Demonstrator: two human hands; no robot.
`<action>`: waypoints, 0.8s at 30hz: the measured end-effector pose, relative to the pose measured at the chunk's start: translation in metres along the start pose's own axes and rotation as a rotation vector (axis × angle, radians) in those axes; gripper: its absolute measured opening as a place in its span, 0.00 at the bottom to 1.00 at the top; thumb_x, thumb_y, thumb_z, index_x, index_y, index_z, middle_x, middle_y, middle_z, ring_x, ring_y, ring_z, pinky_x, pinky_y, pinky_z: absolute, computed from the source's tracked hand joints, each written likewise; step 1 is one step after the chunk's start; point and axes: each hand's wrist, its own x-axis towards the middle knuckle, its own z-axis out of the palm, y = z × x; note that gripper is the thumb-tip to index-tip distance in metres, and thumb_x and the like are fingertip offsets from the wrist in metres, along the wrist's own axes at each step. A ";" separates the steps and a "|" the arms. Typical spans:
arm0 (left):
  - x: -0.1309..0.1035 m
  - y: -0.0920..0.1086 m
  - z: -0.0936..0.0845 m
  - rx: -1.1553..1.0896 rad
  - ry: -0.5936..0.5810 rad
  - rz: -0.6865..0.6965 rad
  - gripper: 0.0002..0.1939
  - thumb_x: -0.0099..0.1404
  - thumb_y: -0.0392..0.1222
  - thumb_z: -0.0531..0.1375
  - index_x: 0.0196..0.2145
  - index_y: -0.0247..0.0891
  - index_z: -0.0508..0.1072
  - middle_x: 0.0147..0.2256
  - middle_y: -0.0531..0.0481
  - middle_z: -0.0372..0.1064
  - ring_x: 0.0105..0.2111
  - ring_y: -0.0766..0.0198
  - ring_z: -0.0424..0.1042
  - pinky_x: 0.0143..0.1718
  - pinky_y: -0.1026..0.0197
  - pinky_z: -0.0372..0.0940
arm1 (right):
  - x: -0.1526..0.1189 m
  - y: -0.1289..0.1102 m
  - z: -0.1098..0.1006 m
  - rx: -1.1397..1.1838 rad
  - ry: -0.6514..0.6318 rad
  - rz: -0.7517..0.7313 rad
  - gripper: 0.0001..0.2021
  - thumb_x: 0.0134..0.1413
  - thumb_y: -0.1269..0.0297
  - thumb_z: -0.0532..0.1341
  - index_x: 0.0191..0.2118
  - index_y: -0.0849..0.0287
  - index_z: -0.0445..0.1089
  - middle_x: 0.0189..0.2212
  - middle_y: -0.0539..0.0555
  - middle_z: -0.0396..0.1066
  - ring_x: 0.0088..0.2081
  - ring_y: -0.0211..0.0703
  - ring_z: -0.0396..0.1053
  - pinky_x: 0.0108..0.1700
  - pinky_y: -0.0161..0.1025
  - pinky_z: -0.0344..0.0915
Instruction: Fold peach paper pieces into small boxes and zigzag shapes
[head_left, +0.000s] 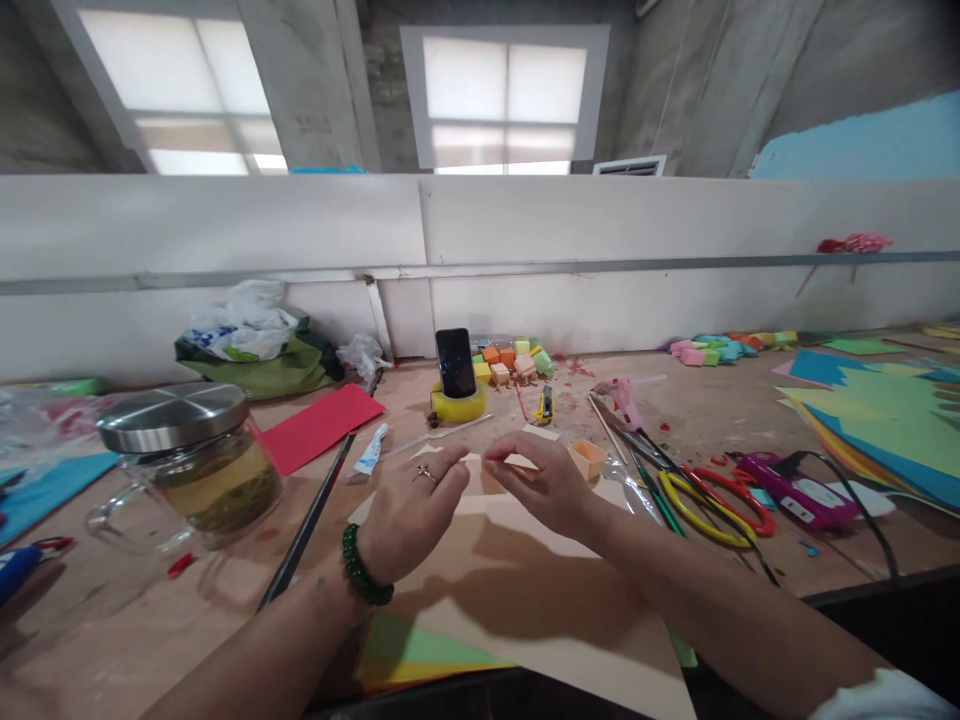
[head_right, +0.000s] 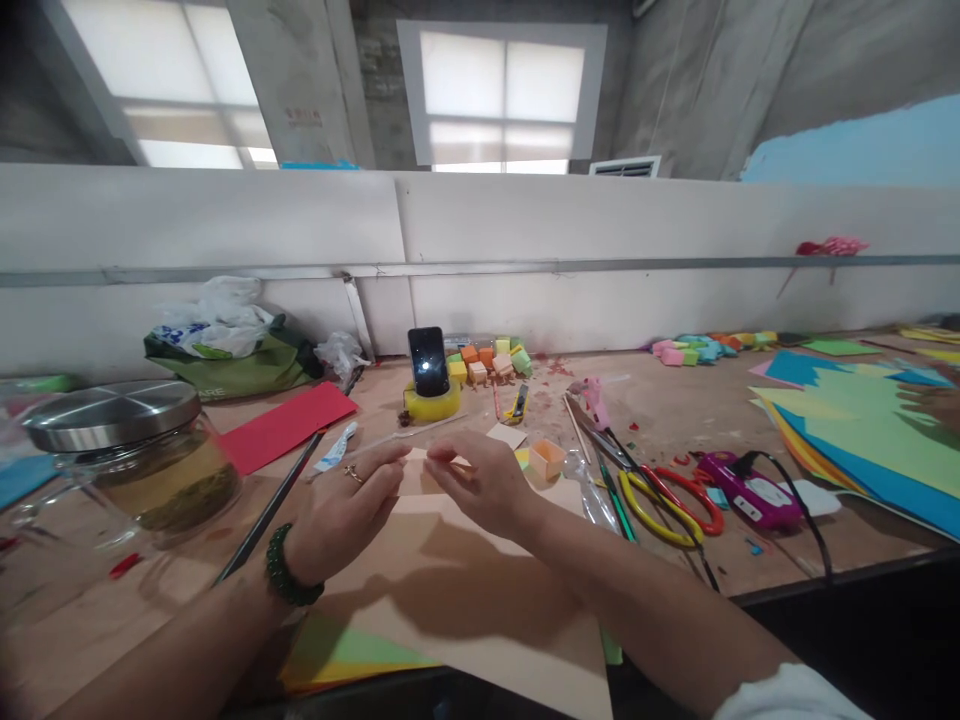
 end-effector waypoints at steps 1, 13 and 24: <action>0.000 0.000 0.000 0.026 0.024 0.036 0.14 0.67 0.31 0.48 0.32 0.39 0.72 0.45 0.43 0.75 0.41 0.59 0.75 0.43 0.58 0.68 | 0.000 0.000 0.001 -0.013 0.001 0.012 0.06 0.58 0.65 0.58 0.32 0.58 0.69 0.29 0.53 0.74 0.32 0.41 0.71 0.37 0.37 0.66; 0.009 0.006 -0.002 0.199 0.251 0.231 0.09 0.67 0.29 0.51 0.33 0.37 0.68 0.37 0.46 0.78 0.36 0.62 0.76 0.40 0.62 0.69 | -0.001 0.004 0.004 -0.071 0.028 0.053 0.03 0.52 0.66 0.63 0.30 0.56 0.73 0.29 0.51 0.76 0.32 0.40 0.72 0.36 0.37 0.66; 0.007 0.011 0.007 0.184 0.190 0.127 0.11 0.63 0.28 0.51 0.32 0.40 0.69 0.36 0.50 0.78 0.29 0.65 0.75 0.33 0.64 0.67 | -0.001 0.006 0.011 -0.230 0.049 -0.092 0.03 0.53 0.67 0.62 0.31 0.59 0.73 0.29 0.54 0.76 0.33 0.43 0.70 0.36 0.39 0.66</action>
